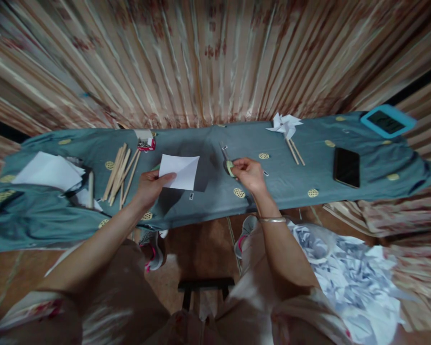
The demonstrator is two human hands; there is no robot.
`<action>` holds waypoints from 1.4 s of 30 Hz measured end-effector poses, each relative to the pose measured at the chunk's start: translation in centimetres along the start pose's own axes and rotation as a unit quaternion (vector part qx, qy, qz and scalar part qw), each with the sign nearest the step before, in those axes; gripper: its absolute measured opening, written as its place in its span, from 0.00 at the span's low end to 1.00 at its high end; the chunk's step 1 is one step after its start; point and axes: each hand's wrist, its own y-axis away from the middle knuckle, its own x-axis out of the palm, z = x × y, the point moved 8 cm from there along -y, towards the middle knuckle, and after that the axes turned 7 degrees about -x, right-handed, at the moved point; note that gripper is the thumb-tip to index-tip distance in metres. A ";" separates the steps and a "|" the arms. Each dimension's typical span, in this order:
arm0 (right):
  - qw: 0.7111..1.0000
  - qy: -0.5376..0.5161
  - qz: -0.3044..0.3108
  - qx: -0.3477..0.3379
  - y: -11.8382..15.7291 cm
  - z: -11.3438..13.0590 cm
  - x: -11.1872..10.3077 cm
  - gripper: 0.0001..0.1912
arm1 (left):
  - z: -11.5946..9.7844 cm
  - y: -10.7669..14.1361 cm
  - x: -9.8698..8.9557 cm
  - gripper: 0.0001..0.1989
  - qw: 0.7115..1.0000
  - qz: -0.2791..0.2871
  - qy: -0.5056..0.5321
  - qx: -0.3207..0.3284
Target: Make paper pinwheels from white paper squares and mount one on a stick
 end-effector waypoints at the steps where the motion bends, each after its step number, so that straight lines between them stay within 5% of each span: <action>1: 0.997 -0.066 -0.010 0.028 0.3 -0.2 0.3 0.16 | -0.2 -0.1 -0.2 0.16 1.000 -0.004 0.005 0.002; 6: 0.962 -0.235 0.088 0.108 2.7 0.8 4.7 0.24 | -0.9 -0.6 -1.1 0.17 0.999 -0.029 0.022 0.018; 12: 0.942 -0.234 0.196 0.140 5.5 1.3 9.0 0.26 | -1.2 -1.3 -1.9 0.21 0.998 -0.048 0.034 0.024; 18: 0.927 -0.233 0.266 0.121 7.3 2.8 10.8 0.26 | -1.8 -1.6 -2.5 0.23 0.996 -0.054 0.068 0.021; 30: 0.913 -0.298 0.240 0.142 7.7 2.3 11.1 0.24 | -2.0 -1.7 -2.9 0.19 0.996 -0.067 0.062 0.005; 42: 0.935 -0.248 0.219 0.124 7.3 2.2 10.8 0.27 | -1.9 -1.7 -2.5 0.18 0.996 -0.051 0.074 0.019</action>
